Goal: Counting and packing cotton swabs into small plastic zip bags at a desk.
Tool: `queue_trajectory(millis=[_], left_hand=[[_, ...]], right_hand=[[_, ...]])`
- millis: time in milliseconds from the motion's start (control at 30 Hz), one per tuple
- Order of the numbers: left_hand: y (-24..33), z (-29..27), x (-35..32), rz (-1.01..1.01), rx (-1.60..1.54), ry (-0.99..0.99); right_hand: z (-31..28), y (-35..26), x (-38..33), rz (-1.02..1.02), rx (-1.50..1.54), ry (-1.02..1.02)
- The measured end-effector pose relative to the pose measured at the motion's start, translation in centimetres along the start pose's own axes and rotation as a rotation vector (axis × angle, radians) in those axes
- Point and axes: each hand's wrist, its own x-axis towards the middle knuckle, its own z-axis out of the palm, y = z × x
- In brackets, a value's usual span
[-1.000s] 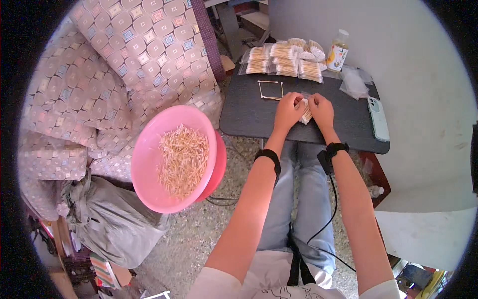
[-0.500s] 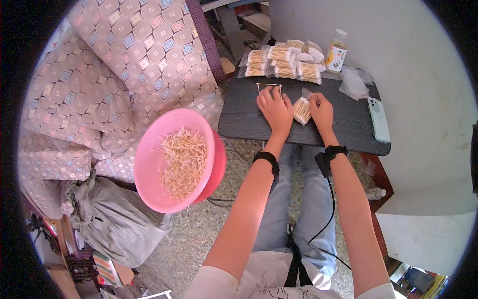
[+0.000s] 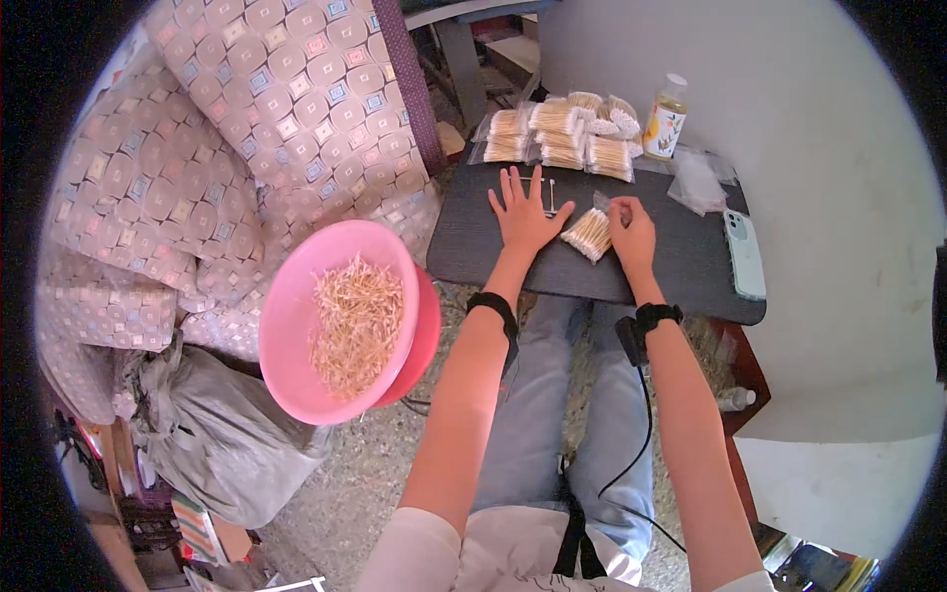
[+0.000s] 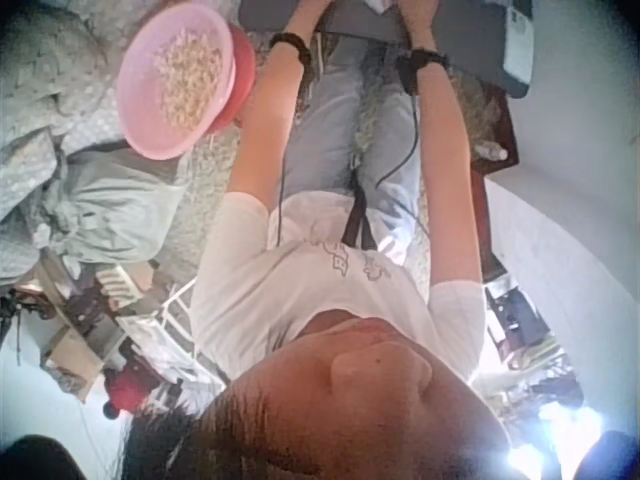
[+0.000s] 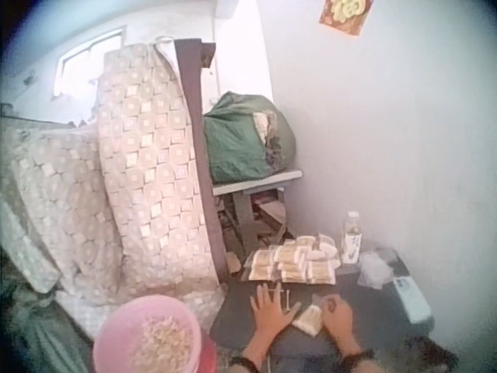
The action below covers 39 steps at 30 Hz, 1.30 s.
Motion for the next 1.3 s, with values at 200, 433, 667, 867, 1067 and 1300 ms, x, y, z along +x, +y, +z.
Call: queue_trajectory(millis=[200, 433, 667, 867, 1067, 1300], left_hand=[[-0.5, 0.8, 0.3, 0.081, 0.036, 0.083], [0.4, 0.1, -0.1, 0.030, -0.024, 0.156], [-1.5, 0.9, 0.4, 0.001, 0.017, 0.196], [1.3, -0.3, 0.2, 0.004, -0.162, 0.175], [-1.4, 1.2, -0.3, -0.110, 0.273, 0.219], [-0.1, 0.5, 0.0, 0.062, -0.011, 0.316]], right_hand=[[0.4, -0.1, 0.1, -0.030, 0.012, 0.006], [0.1, 0.5, 0.3, -0.010, -0.034, -0.010], [0.7, -0.8, 0.1, -0.025, -0.046, -0.030], [-0.2, 1.3, 0.5, -0.012, -0.067, -0.004], [0.8, -0.7, 0.1, 0.002, -0.062, -0.050], [0.2, 0.5, 0.4, 0.029, -0.079, -0.053]])
